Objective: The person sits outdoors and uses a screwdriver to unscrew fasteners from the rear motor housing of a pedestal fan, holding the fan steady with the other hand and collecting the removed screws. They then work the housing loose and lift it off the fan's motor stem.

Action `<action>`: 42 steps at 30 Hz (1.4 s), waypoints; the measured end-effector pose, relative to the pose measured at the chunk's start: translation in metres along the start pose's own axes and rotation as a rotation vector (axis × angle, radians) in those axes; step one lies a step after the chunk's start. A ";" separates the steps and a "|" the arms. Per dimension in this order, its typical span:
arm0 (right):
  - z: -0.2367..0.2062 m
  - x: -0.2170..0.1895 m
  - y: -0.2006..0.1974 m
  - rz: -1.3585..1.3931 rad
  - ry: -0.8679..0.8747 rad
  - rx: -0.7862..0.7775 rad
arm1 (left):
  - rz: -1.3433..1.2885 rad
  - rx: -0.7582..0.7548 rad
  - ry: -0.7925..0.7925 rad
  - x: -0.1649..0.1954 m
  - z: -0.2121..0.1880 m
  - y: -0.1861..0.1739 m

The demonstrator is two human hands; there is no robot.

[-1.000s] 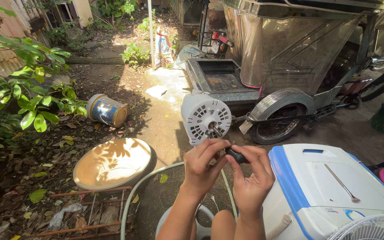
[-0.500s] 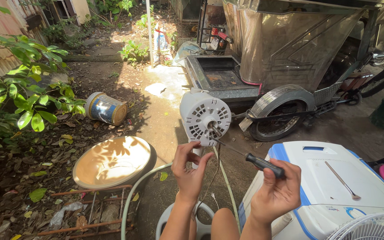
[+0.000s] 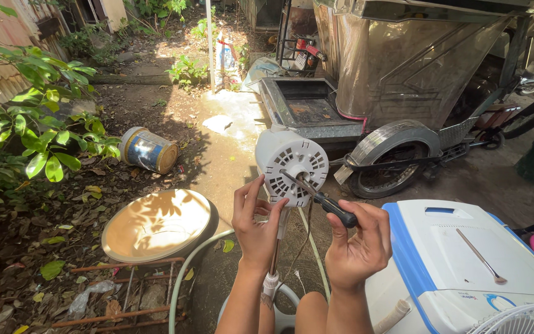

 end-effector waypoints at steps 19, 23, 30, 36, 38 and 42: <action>0.000 0.007 0.010 -0.031 -0.009 -0.011 | 0.033 -0.035 -0.007 -0.013 0.001 0.003; 0.006 -0.002 0.012 -0.071 -0.051 -0.069 | 0.018 -0.043 -0.008 -0.012 0.001 0.004; 0.028 -0.018 0.012 -0.184 -0.170 -0.257 | 0.199 -0.094 0.229 0.032 0.018 -0.007; 0.038 -0.026 0.016 -0.215 -0.258 -0.353 | 0.174 -0.430 0.575 0.081 0.034 0.000; 0.039 -0.027 0.017 -0.196 -0.260 -0.358 | 0.173 -0.468 0.607 0.086 0.040 0.004; 0.041 -0.027 0.018 -0.161 -0.250 -0.391 | 0.151 -0.455 0.625 0.083 0.047 0.007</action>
Point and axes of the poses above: each hand's wrist, its own z-axis towards the middle knuckle, its own y-axis out of the palm, x = y × z, the point moved 5 cm from there along z, towards the middle knuckle, and after that the axes turned 4 degrees about -z, right-handed, at the moved point
